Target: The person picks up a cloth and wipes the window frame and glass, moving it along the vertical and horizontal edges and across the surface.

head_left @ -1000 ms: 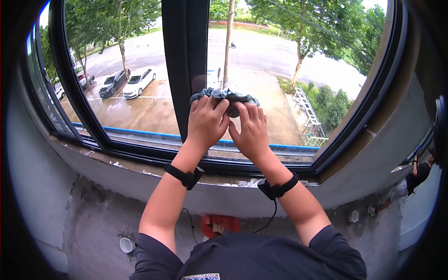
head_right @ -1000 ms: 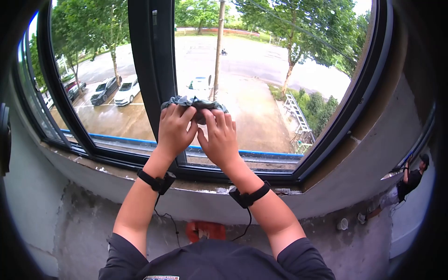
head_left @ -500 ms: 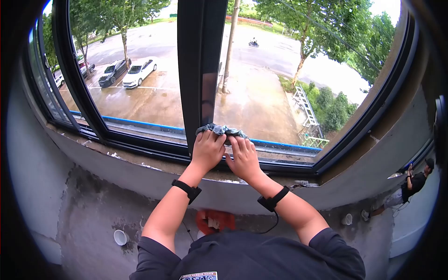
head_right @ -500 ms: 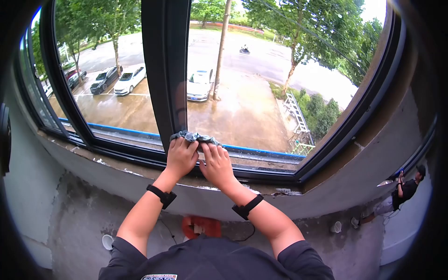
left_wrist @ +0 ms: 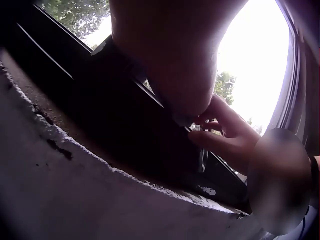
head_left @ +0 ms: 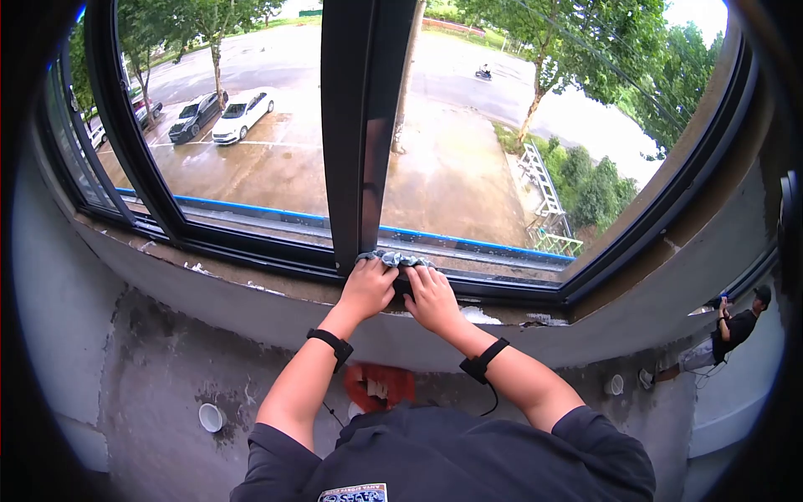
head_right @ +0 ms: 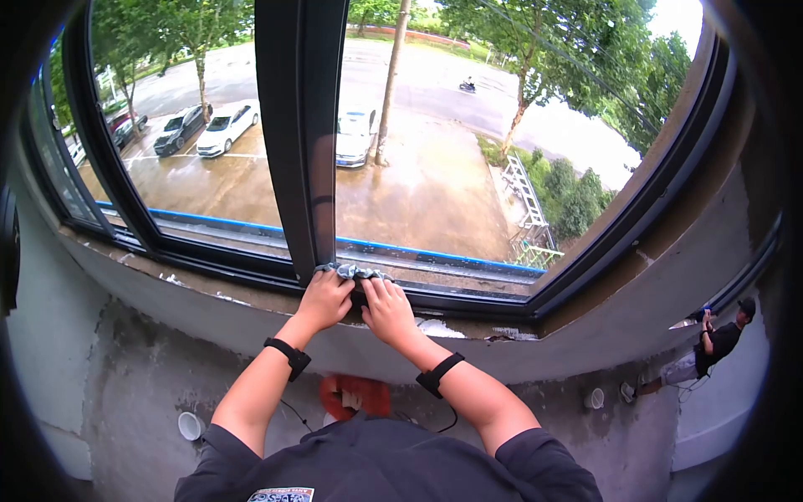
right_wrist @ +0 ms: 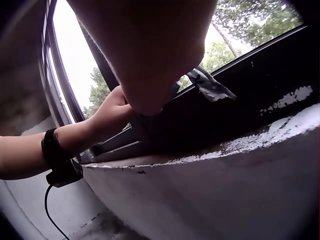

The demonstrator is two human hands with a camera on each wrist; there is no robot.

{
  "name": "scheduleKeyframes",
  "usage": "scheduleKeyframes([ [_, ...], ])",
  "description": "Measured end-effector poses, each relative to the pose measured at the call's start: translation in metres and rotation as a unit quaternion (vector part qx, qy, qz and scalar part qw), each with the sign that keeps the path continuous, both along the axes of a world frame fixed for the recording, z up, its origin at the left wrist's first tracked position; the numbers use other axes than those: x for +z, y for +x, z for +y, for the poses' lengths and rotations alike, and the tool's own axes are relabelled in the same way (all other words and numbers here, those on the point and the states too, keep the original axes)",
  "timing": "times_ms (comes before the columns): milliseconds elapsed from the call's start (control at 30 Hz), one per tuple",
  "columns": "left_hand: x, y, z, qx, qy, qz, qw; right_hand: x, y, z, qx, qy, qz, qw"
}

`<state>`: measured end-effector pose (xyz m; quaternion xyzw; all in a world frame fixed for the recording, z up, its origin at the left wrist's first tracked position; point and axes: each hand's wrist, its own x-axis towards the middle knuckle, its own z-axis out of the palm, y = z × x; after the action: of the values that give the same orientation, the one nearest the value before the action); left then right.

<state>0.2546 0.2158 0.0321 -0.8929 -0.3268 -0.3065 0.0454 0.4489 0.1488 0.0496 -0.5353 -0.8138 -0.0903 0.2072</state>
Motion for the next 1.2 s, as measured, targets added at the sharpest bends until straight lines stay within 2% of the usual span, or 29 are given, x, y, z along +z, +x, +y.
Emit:
scheduleKeyframes([
  [167,0.0,0.0,0.001,-0.004,-0.017,0.006,1.0,0.006,0.001,-0.002,0.007,0.013,0.013,1.0],
  [333,0.01,0.004,0.006,0.007,0.046,0.0,0.999,0.022,0.005,0.006,0.015,0.057,0.013,0.998],
  [567,0.074,0.022,0.014,0.017,0.11,-0.077,0.991,0.08,0.006,0.015,0.015,0.126,0.06,0.99],
  [867,0.162,0.043,0.015,0.007,0.155,-0.113,0.981,0.152,0.015,0.023,0.0,0.195,0.103,0.975],
  [1067,0.207,0.06,0.021,0.02,0.204,-0.152,0.967,0.194,0.023,0.033,-0.009,0.274,0.111,0.955],
  [1200,0.227,0.066,0.022,0.008,0.22,-0.153,0.963,0.211,0.025,0.031,-0.012,0.278,0.125,0.952],
])
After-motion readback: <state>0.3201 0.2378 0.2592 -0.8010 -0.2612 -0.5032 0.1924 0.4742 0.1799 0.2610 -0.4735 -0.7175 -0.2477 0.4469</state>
